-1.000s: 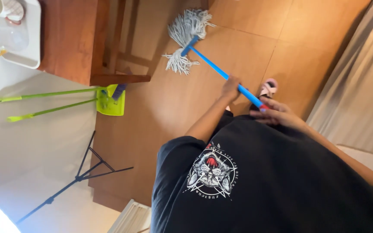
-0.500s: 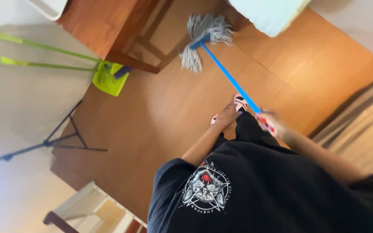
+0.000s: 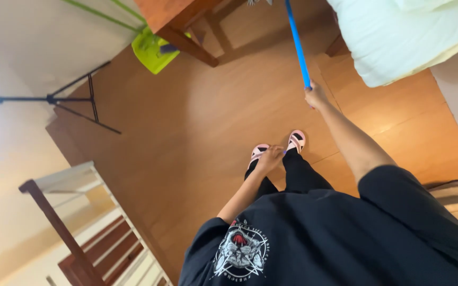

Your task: The person mops a floor with a mop, using both hands to push and pull the mop across the surface in several passes.

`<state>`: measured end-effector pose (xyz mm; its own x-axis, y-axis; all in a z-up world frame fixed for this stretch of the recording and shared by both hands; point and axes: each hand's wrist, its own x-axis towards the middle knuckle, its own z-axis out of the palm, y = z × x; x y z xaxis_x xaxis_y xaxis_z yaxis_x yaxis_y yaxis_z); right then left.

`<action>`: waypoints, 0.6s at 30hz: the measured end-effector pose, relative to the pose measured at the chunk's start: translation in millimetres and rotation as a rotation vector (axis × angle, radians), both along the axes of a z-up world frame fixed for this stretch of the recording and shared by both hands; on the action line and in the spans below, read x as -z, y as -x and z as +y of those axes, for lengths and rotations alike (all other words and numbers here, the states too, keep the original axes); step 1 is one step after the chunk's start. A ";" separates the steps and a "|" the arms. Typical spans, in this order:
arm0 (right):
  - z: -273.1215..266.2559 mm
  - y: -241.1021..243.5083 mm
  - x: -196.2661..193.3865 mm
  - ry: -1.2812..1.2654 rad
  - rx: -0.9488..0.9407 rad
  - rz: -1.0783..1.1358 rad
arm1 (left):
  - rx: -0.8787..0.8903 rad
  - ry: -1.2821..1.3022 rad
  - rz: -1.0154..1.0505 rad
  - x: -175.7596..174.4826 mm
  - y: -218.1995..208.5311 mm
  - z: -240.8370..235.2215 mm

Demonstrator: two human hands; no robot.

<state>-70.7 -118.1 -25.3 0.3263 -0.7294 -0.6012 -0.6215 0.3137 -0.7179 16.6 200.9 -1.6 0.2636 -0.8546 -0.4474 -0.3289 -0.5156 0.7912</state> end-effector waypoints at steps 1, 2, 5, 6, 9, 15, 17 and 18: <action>7.7 10.1 10.7 0.020 -0.035 -0.046 | -0.017 0.028 0.065 0.2 6.6 1.2; 18.0 32.0 -0.5 0.014 -0.043 -0.042 | -0.025 0.022 0.070 -2.3 10.7 -1.0; 47.1 113.6 -26.1 -0.011 -0.102 -0.033 | -0.021 -0.057 0.153 -14.2 17.1 -17.9; 63.3 154.4 -25.7 -0.006 -0.129 0.010 | 0.009 -0.102 0.138 -19.9 18.1 -24.8; 119.1 263.6 -59.1 -0.055 -0.174 0.151 | 0.049 -0.146 0.116 -21.1 19.5 -47.0; 155.2 322.1 -75.0 -0.016 -0.213 0.222 | 0.016 -0.029 0.177 11.1 19.3 -79.2; 163.1 325.9 -74.4 0.023 -0.235 0.207 | -0.001 0.000 0.202 14.6 18.1 -76.8; 161.3 326.1 -73.5 0.050 -0.247 0.199 | -0.021 0.005 0.222 12.5 16.2 -79.2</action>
